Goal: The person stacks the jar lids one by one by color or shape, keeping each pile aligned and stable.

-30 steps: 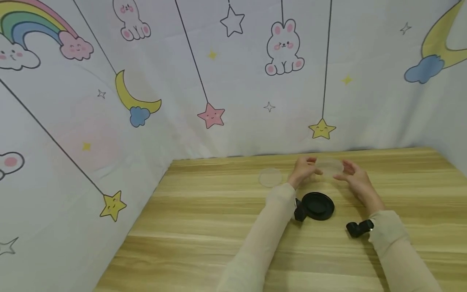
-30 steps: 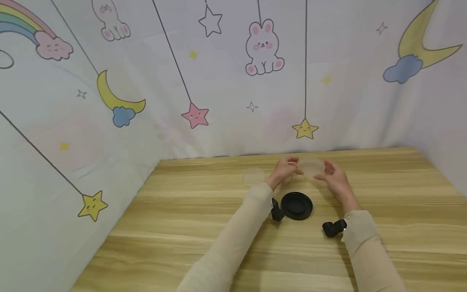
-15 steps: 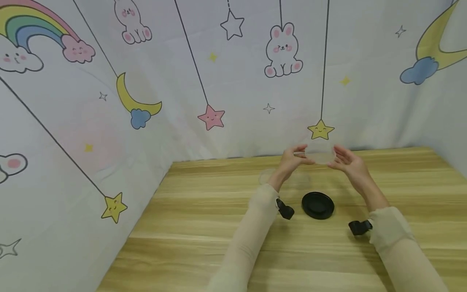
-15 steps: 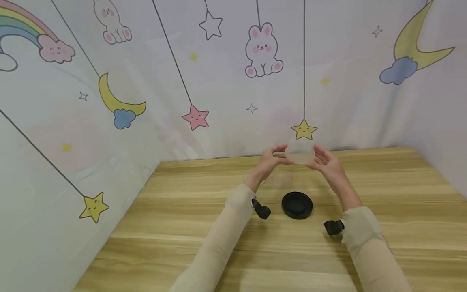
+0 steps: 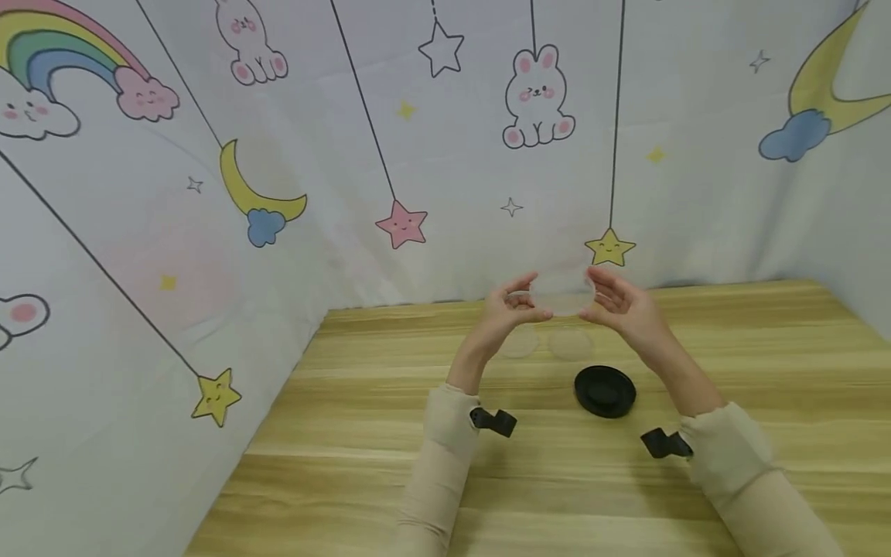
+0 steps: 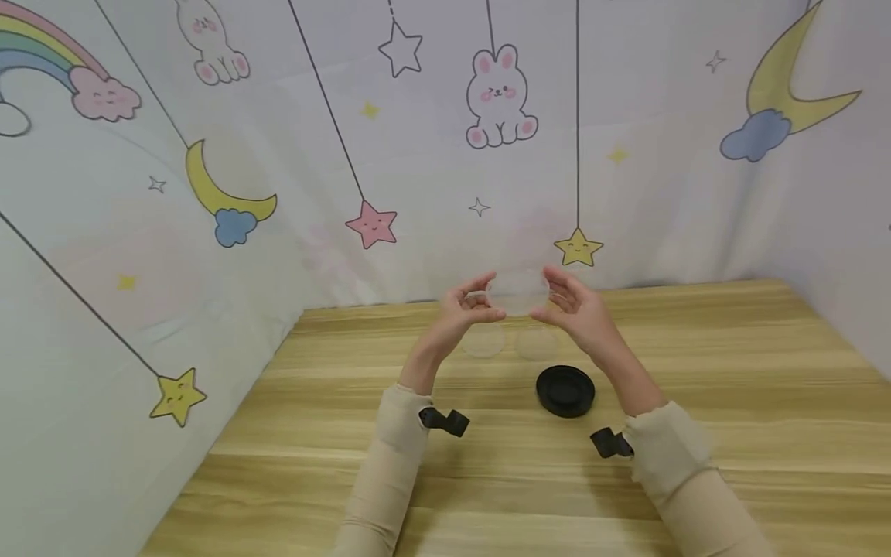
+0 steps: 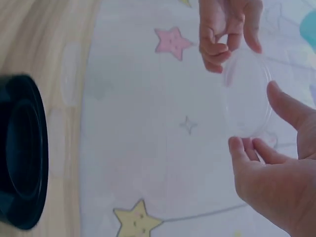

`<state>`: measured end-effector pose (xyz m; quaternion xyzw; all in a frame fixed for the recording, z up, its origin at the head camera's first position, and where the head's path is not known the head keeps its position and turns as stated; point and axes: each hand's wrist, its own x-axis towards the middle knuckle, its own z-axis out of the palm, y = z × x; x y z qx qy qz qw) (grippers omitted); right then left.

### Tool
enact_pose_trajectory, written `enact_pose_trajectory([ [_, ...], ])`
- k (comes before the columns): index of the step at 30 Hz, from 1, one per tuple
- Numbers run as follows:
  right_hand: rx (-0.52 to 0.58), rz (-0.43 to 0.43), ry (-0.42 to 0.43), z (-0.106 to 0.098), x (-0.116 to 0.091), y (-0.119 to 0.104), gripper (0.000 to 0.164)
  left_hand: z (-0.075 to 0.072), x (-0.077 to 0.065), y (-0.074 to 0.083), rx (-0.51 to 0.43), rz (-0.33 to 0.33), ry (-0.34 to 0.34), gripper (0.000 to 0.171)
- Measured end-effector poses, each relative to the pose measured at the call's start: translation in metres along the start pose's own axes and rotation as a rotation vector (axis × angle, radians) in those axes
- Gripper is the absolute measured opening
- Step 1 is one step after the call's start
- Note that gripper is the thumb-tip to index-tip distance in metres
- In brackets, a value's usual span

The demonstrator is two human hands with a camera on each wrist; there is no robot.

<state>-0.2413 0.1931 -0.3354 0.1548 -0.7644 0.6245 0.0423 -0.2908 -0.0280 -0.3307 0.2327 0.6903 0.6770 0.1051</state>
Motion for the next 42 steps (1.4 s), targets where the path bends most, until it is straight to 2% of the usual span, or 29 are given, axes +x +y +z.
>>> enact_pose_trajectory([
  [4,0.010,-0.026,-0.036,0.019,0.000,-0.005,0.076,-0.017,-0.017,0.001,-0.010,-0.002,-0.004,0.070],
  [10,0.033,-0.029,-0.068,0.037,0.000,0.000,0.076,-0.034,-0.032,0.001,0.030,-0.011,-0.024,0.070],
  [20,0.026,0.009,-0.113,0.069,-0.005,0.013,0.085,-0.061,-0.055,-0.009,0.123,-0.087,-0.075,0.068],
  [23,0.041,0.046,-0.148,0.074,-0.007,0.016,0.086,-0.067,-0.058,-0.015,0.168,-0.125,-0.105,0.068],
  [27,0.085,0.123,-0.211,0.080,-0.007,0.021,0.090,-0.072,-0.060,-0.021,0.195,-0.139,-0.152,0.071],
  [32,0.104,0.163,-0.263,0.091,-0.005,0.034,0.096,-0.081,-0.062,-0.031,0.212,-0.173,-0.214,0.072],
  [37,0.040,0.223,-0.286,0.099,-0.005,0.046,0.095,-0.087,-0.063,-0.045,0.264,-0.184,-0.301,0.078],
  [42,-0.009,0.284,-0.289,0.102,-0.005,0.054,0.089,-0.090,-0.061,-0.060,0.337,-0.201,-0.330,0.076],
])
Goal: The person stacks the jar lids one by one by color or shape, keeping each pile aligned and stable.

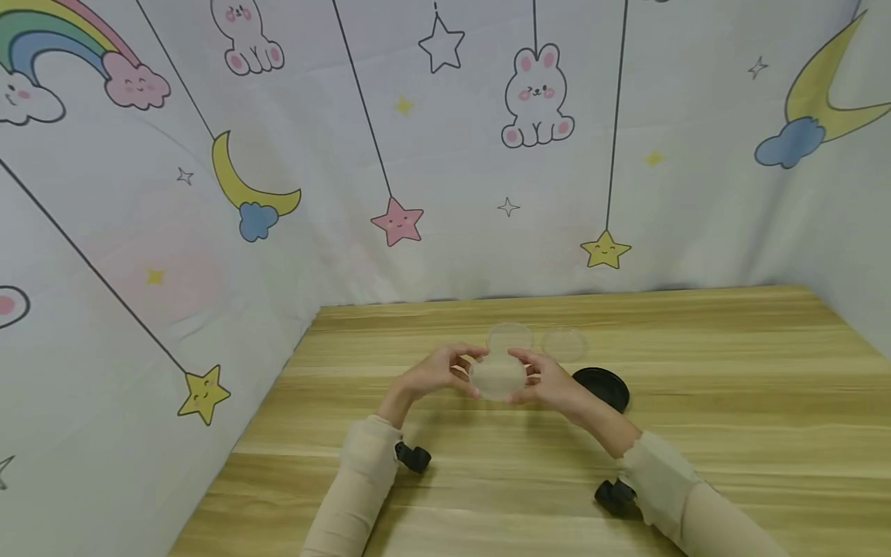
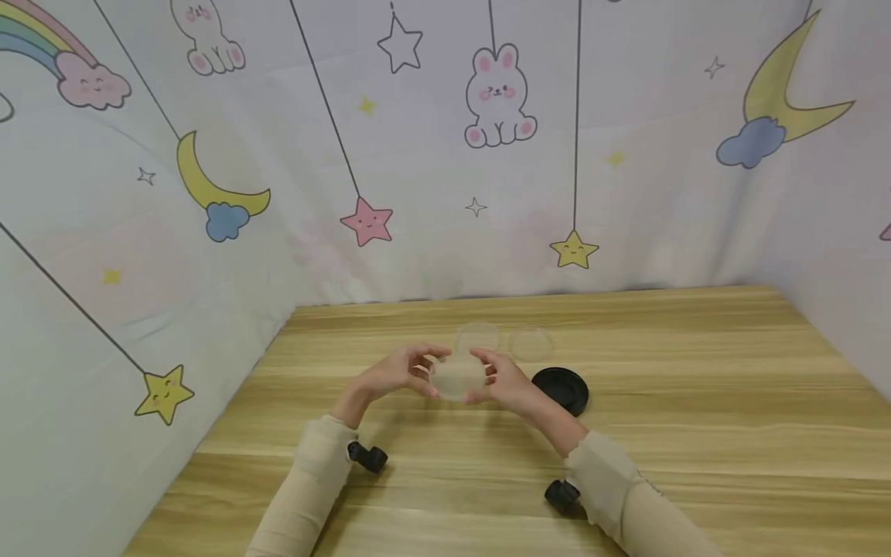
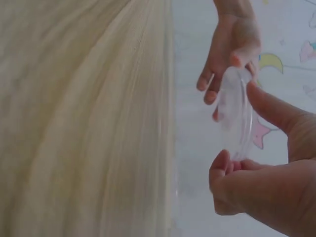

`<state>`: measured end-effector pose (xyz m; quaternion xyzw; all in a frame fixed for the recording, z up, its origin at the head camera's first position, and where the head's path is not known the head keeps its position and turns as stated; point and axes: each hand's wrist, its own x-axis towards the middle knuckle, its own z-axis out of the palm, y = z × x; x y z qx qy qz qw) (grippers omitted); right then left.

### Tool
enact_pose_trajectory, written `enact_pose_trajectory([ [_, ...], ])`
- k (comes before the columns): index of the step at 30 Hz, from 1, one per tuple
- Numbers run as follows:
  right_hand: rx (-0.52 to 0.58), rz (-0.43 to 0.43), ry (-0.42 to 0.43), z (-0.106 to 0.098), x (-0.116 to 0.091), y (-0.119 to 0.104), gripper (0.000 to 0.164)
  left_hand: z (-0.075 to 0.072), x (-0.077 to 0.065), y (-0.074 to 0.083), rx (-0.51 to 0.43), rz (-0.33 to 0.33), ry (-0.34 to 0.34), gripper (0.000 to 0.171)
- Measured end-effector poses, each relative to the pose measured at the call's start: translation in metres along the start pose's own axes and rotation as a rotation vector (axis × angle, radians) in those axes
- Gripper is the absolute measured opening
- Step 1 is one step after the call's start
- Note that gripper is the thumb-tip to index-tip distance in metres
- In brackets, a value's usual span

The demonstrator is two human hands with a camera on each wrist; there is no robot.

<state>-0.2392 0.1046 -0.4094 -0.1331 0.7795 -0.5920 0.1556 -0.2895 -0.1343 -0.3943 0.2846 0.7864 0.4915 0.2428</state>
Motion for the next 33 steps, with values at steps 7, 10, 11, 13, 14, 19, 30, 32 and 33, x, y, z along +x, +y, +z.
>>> enact_pose_trajectory([
  [7,-0.051,-0.022,-0.019,0.004,0.009,0.019,0.089,0.004,0.005,-0.014,0.038,-0.025,-0.003,0.075],
  [10,-0.053,-0.035,-0.036,0.007,0.012,0.025,0.090,0.005,0.005,-0.017,0.035,-0.043,0.003,0.074],
  [11,-0.054,-0.033,-0.036,0.007,0.013,0.027,0.090,0.005,0.005,-0.018,0.041,-0.046,0.006,0.073],
  [13,-0.062,-0.018,-0.034,0.008,0.013,0.029,0.090,0.006,0.005,-0.021,0.056,-0.054,0.005,0.072],
  [14,-0.068,-0.010,-0.030,0.009,0.013,0.029,0.089,0.006,0.005,-0.022,0.065,-0.052,0.005,0.071],
  [19,-0.152,-0.034,0.030,0.016,0.013,0.032,0.086,0.007,0.007,-0.028,0.130,-0.036,0.009,0.070],
  [30,-0.292,0.005,0.154,0.022,0.009,0.035,0.085,0.011,0.009,-0.032,0.276,-0.060,0.036,0.072],
  [32,-0.304,0.004,0.155,0.022,0.009,0.035,0.084,0.012,0.009,-0.032,0.286,-0.062,0.034,0.072],
  [33,-0.302,0.009,0.156,0.023,0.008,0.034,0.084,0.012,0.009,-0.032,0.292,-0.065,0.030,0.072],
])
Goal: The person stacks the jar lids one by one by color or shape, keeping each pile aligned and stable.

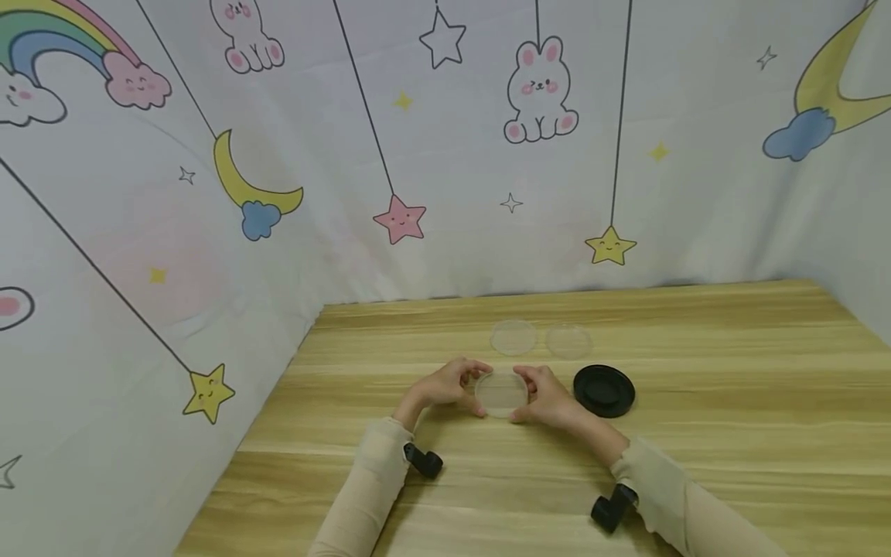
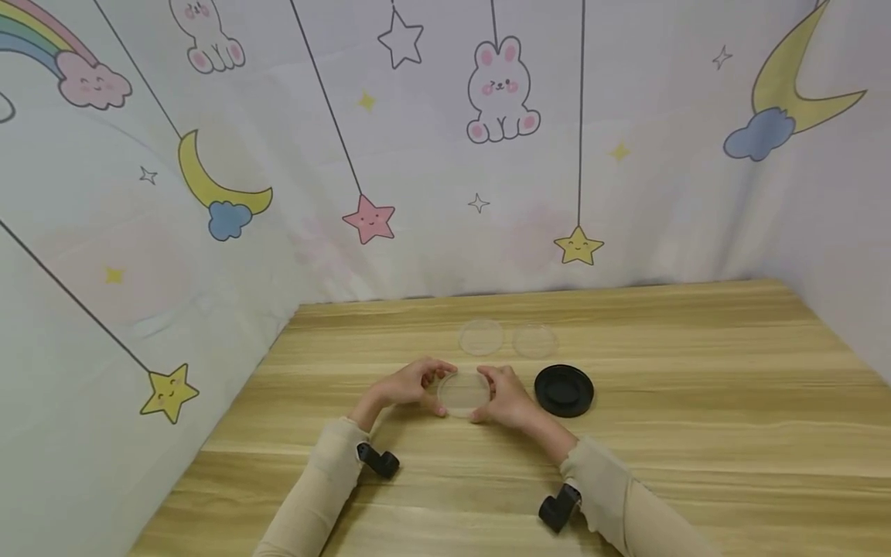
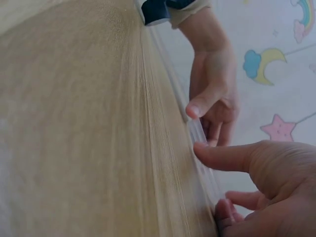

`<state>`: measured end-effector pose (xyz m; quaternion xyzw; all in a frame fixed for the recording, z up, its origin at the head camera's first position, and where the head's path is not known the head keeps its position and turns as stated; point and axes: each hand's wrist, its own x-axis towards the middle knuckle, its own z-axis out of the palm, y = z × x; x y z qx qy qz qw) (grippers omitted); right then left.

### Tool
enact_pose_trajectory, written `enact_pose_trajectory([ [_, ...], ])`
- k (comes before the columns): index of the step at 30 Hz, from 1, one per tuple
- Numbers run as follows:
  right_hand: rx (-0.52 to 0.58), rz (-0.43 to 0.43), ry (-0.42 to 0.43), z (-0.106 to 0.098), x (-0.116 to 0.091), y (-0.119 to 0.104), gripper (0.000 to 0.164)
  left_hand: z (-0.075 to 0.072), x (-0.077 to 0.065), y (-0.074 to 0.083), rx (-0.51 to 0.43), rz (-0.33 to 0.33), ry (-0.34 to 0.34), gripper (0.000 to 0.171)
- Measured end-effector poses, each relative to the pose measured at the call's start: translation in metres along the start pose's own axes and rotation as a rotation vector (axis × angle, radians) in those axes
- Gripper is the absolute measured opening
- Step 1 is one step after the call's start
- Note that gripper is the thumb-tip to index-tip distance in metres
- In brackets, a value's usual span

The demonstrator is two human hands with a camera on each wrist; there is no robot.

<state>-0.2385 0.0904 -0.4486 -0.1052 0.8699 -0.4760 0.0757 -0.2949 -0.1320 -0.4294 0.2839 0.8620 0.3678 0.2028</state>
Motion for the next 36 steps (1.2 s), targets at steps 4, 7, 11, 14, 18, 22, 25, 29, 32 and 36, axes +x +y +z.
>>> enact_pose_trajectory([
  [4,0.010,0.014,-0.007,0.000,0.000,-0.002,0.085,0.000,-0.001,-0.001,0.021,-0.007,-0.007,0.072],
  [7,0.023,0.017,-0.016,-0.001,0.000,-0.002,0.085,-0.001,-0.001,-0.001,0.030,-0.010,-0.009,0.073],
  [11,0.045,0.019,-0.040,-0.003,0.000,-0.004,0.085,-0.002,-0.003,-0.001,0.036,-0.019,-0.015,0.074],
  [14,0.063,0.022,-0.064,-0.004,0.001,-0.006,0.085,-0.004,-0.004,0.000,0.036,-0.023,-0.022,0.075],
  [18,0.095,0.005,-0.097,-0.007,0.003,-0.008,0.080,-0.008,-0.005,-0.001,0.006,-0.026,-0.031,0.077],
  [22,0.134,0.013,-0.098,-0.014,0.007,-0.011,0.074,-0.012,-0.004,-0.001,-0.052,-0.031,-0.017,0.070],
  [25,0.159,0.034,-0.067,-0.025,0.011,-0.014,0.071,-0.015,-0.001,0.001,-0.085,-0.034,0.017,0.065],
  [29,0.192,0.054,-0.003,-0.043,0.021,-0.016,0.068,-0.018,0.007,0.006,-0.141,-0.026,0.090,0.066],
  [32,0.223,0.062,0.031,-0.053,0.030,-0.016,0.070,-0.020,0.015,0.009,-0.213,-0.034,0.146,0.066],
  [36,0.221,0.072,0.033,-0.060,0.043,-0.016,0.073,-0.022,0.027,0.012,-0.306,-0.077,0.212,0.068],
])
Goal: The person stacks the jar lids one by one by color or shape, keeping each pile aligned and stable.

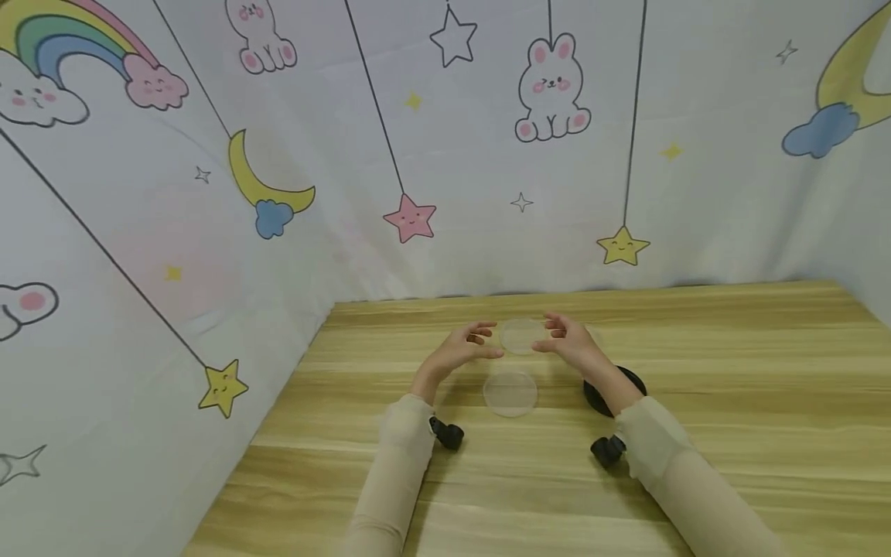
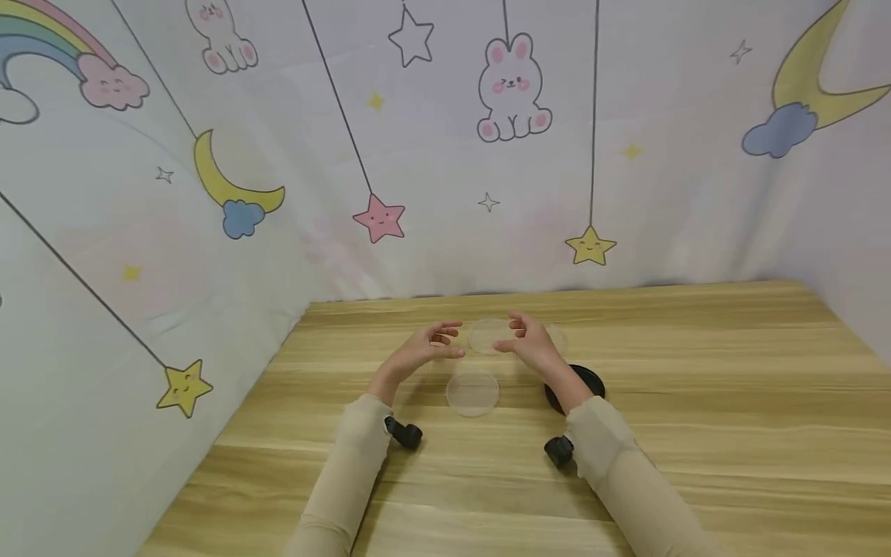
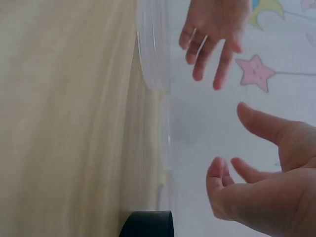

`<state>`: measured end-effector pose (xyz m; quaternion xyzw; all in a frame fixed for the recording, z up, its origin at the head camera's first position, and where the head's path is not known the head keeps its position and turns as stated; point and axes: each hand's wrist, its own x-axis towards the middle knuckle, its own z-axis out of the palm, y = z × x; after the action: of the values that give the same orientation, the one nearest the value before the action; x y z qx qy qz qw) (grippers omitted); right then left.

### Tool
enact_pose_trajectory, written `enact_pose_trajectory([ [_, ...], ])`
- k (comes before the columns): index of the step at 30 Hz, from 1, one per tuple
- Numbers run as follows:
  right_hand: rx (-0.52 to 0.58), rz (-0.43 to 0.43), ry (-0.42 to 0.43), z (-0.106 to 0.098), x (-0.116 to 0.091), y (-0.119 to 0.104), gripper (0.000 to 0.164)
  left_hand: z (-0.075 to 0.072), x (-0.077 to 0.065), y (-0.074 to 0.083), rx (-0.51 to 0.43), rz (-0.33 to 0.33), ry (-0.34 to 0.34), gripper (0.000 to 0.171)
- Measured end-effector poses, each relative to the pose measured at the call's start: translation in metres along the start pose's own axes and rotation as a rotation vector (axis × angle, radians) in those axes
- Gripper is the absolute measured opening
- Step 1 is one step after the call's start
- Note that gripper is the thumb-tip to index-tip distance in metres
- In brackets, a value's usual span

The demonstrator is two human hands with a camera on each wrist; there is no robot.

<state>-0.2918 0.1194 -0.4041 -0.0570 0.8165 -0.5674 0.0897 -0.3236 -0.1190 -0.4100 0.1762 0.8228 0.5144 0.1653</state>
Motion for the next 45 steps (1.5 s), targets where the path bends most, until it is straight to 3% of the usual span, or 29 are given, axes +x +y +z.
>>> enact_pose_trajectory([
  [6,-0.088,-0.049,-0.018,-0.004,0.022,0.005,0.075,0.009,0.020,-0.001,-0.091,-0.051,0.115,0.070],
  [14,-0.125,-0.032,-0.117,-0.006,0.042,0.003,0.081,0.017,0.029,-0.010,-0.220,-0.109,0.213,0.065],
  [20,-0.139,-0.016,-0.120,-0.003,0.048,0.005,0.084,0.021,0.030,-0.011,-0.223,-0.130,0.261,0.061],
  [26,-0.184,0.019,-0.080,0.003,0.046,0.006,0.084,0.025,0.029,-0.013,-0.225,-0.145,0.249,0.056],
  [38,-0.365,-0.013,-0.121,0.009,0.045,0.002,0.081,0.028,0.025,-0.014,-0.159,-0.066,0.302,0.056],
  [45,-0.331,0.008,-0.117,0.012,0.043,0.004,0.084,0.030,0.023,-0.015,-0.158,-0.060,0.328,0.056],
])
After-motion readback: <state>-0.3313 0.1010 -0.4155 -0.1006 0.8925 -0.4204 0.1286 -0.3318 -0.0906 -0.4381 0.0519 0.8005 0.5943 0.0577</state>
